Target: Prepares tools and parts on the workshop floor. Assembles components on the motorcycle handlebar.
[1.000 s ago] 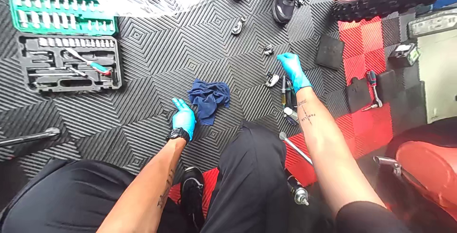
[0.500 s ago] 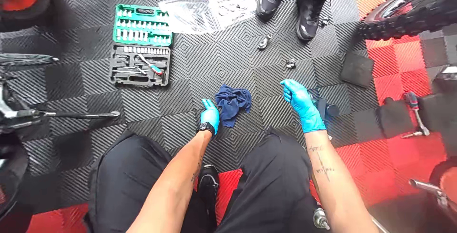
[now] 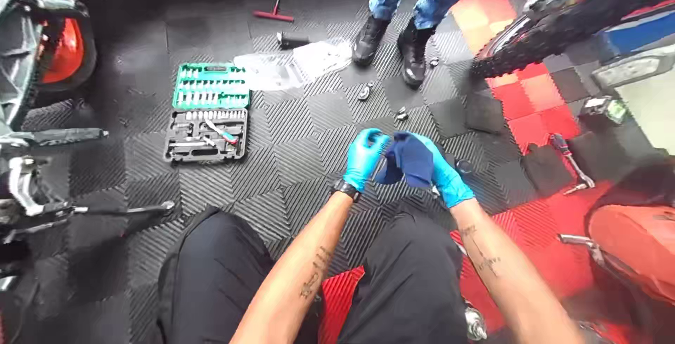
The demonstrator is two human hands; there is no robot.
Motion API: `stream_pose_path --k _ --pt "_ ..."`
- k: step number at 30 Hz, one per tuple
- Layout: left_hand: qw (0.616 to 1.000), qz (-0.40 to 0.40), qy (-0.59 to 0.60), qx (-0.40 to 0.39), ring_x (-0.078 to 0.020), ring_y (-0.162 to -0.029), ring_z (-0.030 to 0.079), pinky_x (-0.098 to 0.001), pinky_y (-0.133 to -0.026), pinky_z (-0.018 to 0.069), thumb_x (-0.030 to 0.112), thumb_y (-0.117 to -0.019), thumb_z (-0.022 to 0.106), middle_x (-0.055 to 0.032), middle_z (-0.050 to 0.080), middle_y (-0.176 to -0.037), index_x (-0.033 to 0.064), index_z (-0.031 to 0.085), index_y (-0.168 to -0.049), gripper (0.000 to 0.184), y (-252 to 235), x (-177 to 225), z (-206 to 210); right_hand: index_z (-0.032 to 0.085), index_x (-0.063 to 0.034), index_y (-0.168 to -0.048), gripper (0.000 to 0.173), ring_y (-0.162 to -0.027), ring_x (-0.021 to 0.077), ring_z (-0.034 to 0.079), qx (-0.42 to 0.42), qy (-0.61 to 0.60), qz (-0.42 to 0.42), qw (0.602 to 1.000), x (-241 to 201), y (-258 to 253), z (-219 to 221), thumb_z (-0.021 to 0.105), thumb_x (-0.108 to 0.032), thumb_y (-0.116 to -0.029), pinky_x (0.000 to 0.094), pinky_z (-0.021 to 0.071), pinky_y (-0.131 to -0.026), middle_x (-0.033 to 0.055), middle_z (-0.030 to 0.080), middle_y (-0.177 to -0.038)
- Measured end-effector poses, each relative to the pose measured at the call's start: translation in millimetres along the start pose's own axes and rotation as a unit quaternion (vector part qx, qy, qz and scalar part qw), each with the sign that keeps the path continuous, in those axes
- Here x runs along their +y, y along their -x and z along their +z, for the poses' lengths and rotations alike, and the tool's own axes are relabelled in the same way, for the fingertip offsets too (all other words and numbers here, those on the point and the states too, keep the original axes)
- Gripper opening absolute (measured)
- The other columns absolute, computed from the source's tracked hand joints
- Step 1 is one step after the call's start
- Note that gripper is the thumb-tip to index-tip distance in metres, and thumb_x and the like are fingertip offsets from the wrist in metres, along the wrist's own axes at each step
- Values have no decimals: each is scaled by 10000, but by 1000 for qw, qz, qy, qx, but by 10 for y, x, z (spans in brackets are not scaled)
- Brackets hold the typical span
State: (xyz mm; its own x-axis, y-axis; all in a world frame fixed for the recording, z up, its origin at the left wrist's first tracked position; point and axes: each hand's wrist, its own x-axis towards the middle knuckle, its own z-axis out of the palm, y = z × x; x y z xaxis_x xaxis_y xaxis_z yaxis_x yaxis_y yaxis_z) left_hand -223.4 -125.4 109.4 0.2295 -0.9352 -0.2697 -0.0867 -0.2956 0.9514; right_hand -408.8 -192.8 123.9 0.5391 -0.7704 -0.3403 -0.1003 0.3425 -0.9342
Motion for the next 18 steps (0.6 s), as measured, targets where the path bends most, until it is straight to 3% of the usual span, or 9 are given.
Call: stream_pose_path --k 2,3,5,7,9,11,14,15,18 --pt "998 -4 57 5 -219 -1167 669 -449 -935 590 453 -1052 523 -139 637 -1367 82 491 -1513 593 -47 333 -56 642 -33 -1289 315 -896 174 710 29 58 -40 997 -519 -90 211 488 -139 -1036 385 613 -818 90 733 -1044" --pt "997 -3 80 12 -229 -1178 668 -474 -976 577 450 -1077 467 -149 642 -1360 91 494 -1509 563 -14 490 -16 637 -38 -1290 316 -936 156 695 44 60 -61 995 -635 -106 441 472 -138 -1040 364 600 -846 78 721 -1088" --pt "989 -3 117 91 -263 -1124 683 -501 -1003 549 392 -1094 437 -187 695 -1226 26 615 -1361 487 6 797 68 584 -8 -1357 431 -1083 165 659 117 14 -95 989 -677 -106 879 320 -235 -1102 368 563 -938 131 683 -1224" --pt "988 -6 88 127 -298 -1101 680 -524 -1001 536 345 -1092 450 -212 703 -1164 -9 666 -1265 450 3 947 -13 548 77 -1370 398 -1190 188 624 174 18 -144 974 -701 -26 1101 376 -137 -1082 357 508 -1056 207 642 -1294" --pt "989 -41 0 145 -374 -1114 673 -605 -1009 494 340 -1091 450 -246 706 -1151 -6 701 -1218 446 10 975 -201 538 101 -1333 352 -1146 197 631 182 64 -134 972 -678 73 1256 445 -58 -1033 364 516 -1019 215 644 -1244" --pt "987 -61 -38 147 -419 -1103 669 -650 -993 479 363 -1086 463 -268 705 -1128 -10 718 -1174 461 -11 1027 -316 664 87 -1166 303 -1025 227 692 198 159 -146 956 -734 70 1278 665 -11 -880 413 562 -952 199 715 -1095" --pt "990 -53 -54 121 -419 -1097 671 -651 -989 484 387 -1076 470 -263 709 -1115 -12 722 -1154 478 -16 1179 -389 762 -17 -951 121 -878 247 702 236 217 -140 937 -968 -25 1134 668 -81 -909 484 566 -839 136 740 -927" --pt "991 -40 -41 118 -411 -1088 674 -641 -986 488 378 -1073 480 -262 710 -1104 -23 721 -1144 473 -20 1287 -424 762 -19 -995 152 -905 249 703 232 217 -149 936 -1087 -46 1067 638 -89 -941 480 562 -860 140 742 -960" --pt "991 -4 122 59 -320 -926 686 -539 -859 561 370 -1083 494 -229 701 -1002 -72 671 -1154 481 -50 1664 -498 605 -21 -1378 375 -1110 256 666 95 167 -137 972 -1433 31 791 542 -178 -1044 462 532 -995 191 676 -1255"
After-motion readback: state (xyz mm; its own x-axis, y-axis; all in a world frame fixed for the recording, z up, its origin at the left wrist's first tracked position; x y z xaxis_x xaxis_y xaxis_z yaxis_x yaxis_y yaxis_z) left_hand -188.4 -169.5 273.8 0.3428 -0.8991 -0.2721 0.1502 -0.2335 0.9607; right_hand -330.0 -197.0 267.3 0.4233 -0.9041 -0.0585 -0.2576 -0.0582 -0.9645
